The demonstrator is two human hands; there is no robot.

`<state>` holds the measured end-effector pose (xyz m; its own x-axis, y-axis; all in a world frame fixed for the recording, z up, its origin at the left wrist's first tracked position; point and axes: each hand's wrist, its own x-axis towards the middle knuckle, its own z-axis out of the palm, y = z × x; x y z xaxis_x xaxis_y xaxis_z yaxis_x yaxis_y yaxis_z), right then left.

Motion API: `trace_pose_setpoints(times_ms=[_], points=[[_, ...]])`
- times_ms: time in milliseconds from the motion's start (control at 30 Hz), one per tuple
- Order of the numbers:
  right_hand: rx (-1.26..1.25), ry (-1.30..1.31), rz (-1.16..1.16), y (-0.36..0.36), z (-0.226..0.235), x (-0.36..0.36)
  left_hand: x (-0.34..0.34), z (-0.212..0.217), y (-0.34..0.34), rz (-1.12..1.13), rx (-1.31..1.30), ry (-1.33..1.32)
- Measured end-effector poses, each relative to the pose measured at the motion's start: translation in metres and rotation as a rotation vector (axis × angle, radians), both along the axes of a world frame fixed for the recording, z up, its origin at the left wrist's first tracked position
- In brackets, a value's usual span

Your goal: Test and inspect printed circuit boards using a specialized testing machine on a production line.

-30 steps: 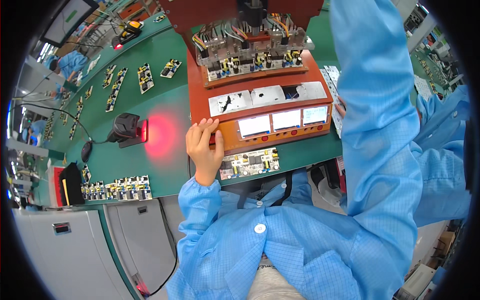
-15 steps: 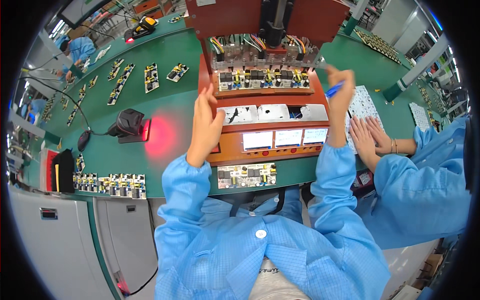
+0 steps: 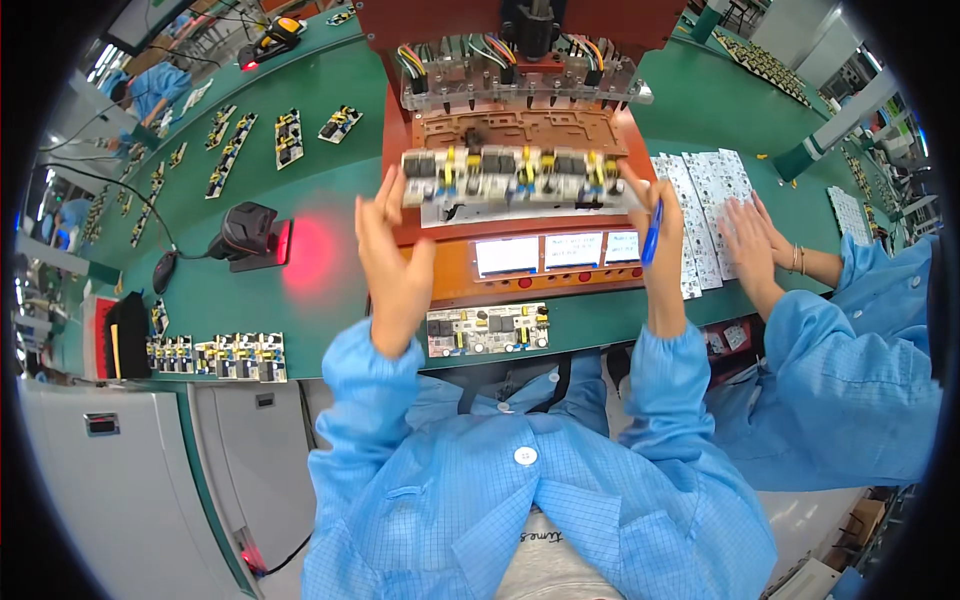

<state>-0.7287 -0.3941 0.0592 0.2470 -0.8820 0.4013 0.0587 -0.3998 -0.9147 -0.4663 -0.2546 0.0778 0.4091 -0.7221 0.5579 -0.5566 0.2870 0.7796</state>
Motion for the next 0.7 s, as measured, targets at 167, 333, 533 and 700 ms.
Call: trace_pose_setpoints(times_ms=[167,333,533,700], points=[[-0.32,0.479,-0.17,0.05,-0.007,0.002,0.001,-0.036,0.046,0.064,0.098,-0.047],[-0.177,0.522,-0.131,0.142,-0.038,-0.002,-0.048,-0.071,0.118,0.339,0.188,-0.135],[-0.112,0.541,0.009,0.18,-0.071,0.005,-0.072,-0.106,0.141,0.203,0.203,-0.027],[-0.211,0.481,-0.035,0.186,-0.047,0.005,-0.068,-0.088,0.142,0.194,0.059,0.039]])
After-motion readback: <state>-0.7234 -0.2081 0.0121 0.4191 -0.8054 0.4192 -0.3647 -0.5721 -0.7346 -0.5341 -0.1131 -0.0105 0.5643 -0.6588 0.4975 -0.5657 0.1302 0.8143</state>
